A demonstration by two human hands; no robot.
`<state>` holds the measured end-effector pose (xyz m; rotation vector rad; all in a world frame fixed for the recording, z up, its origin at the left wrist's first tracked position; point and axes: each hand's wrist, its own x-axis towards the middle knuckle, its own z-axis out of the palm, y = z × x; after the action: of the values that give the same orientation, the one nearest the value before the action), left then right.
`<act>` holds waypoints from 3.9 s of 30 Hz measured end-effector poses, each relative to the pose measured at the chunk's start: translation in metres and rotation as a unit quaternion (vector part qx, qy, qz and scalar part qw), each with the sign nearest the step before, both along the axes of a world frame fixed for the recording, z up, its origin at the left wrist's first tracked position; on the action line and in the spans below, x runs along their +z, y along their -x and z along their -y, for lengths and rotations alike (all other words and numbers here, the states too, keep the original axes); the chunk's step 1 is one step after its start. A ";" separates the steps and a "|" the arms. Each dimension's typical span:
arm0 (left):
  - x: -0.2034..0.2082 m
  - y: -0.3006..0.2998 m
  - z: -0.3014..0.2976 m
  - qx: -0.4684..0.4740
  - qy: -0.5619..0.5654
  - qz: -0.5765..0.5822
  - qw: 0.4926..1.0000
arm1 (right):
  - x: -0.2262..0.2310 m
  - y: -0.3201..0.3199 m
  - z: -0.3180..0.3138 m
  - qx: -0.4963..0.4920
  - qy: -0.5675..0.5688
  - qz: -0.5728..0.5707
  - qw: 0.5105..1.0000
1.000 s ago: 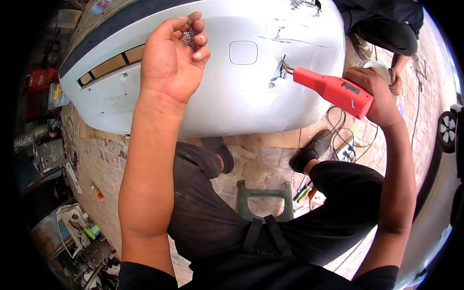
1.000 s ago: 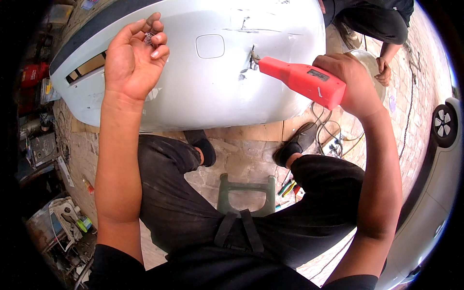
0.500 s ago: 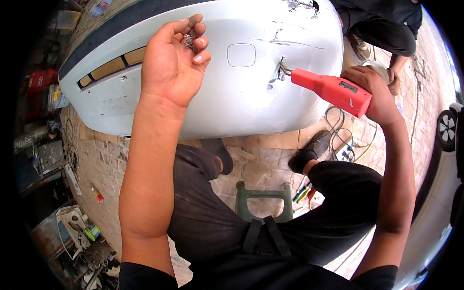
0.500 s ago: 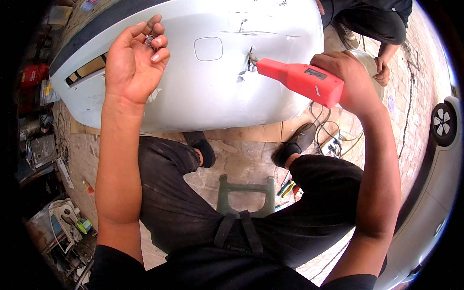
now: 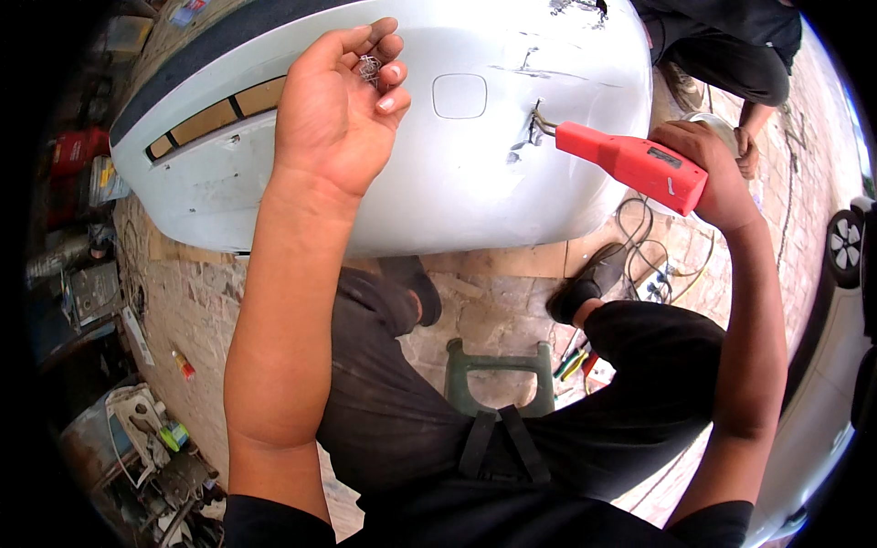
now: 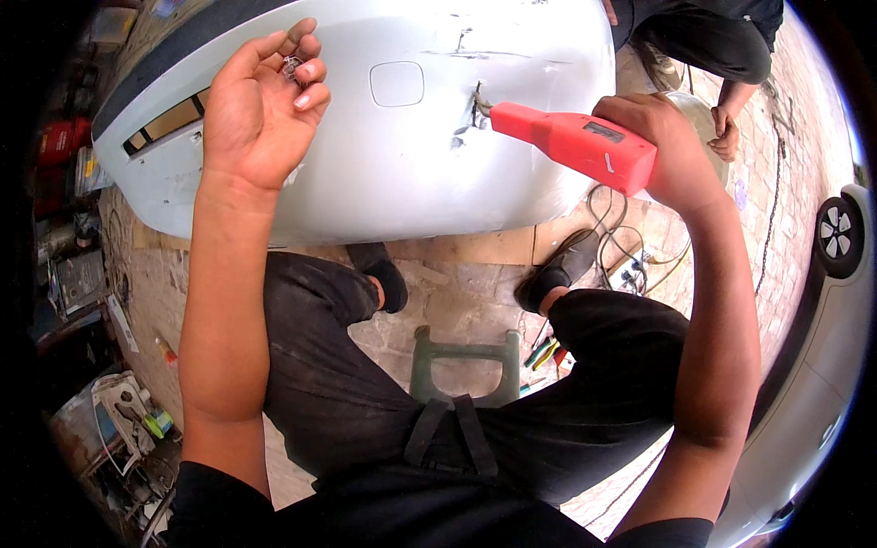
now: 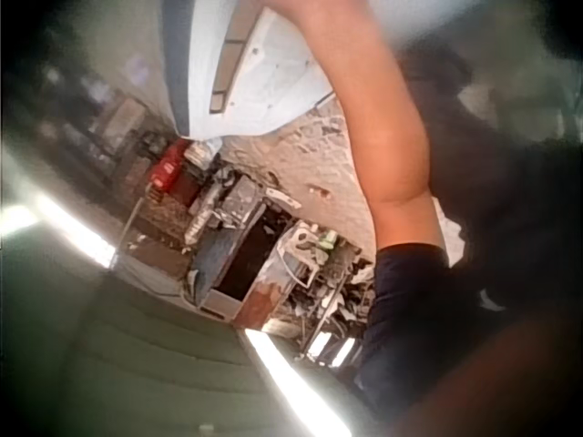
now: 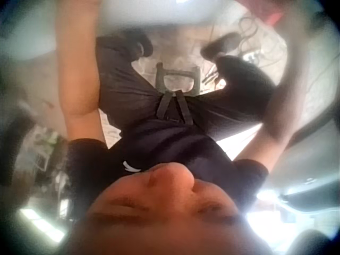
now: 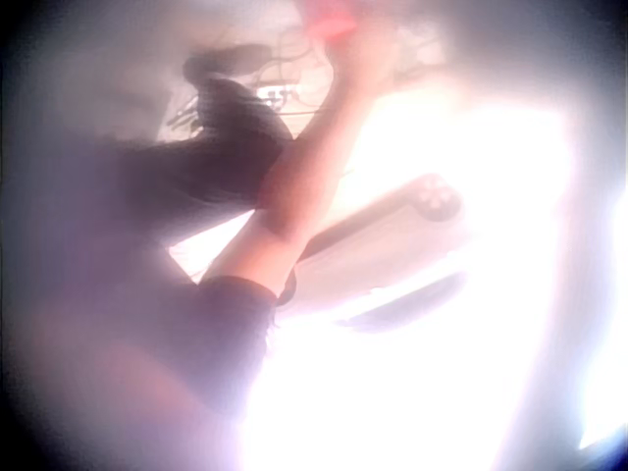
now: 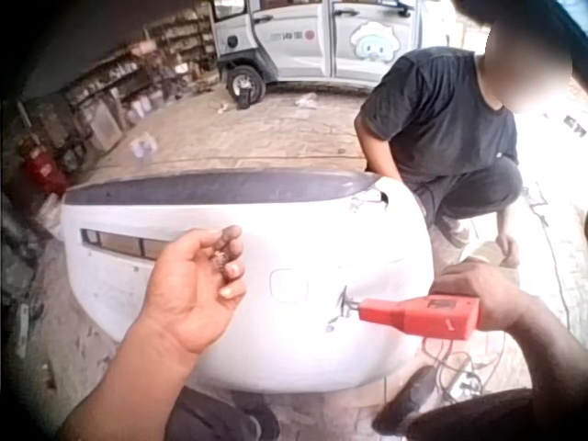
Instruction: The person uses a red heat gun to apply heat to a damaged area on a white plastic car bumper. They repeatedly insert a small metal piece into the heated spot and press it into the surface, then remove it and repeat the process.
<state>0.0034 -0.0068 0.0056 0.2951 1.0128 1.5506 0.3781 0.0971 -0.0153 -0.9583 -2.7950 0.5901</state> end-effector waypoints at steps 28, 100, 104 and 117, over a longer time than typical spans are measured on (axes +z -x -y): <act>-0.001 -0.002 -0.007 -0.009 0.029 0.030 0.999 | -0.011 -0.007 -0.003 0.012 0.011 -0.027 1.000; -0.014 -0.018 -0.006 -0.063 0.007 -0.069 0.996 | -0.027 -0.017 -0.005 0.013 0.038 -0.049 0.998; -0.012 -0.047 -0.002 -0.143 0.030 -0.256 0.956 | -0.025 -0.020 -0.007 0.014 0.039 -0.035 0.998; -0.078 -0.059 -0.012 -0.393 -0.129 -0.863 0.289 | -0.023 -0.018 -0.007 0.034 0.007 -0.025 0.999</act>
<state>0.0623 0.0050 -0.0719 2.6317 1.5333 -0.2849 0.3965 0.1039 -0.0383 -0.8419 -2.7914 0.6336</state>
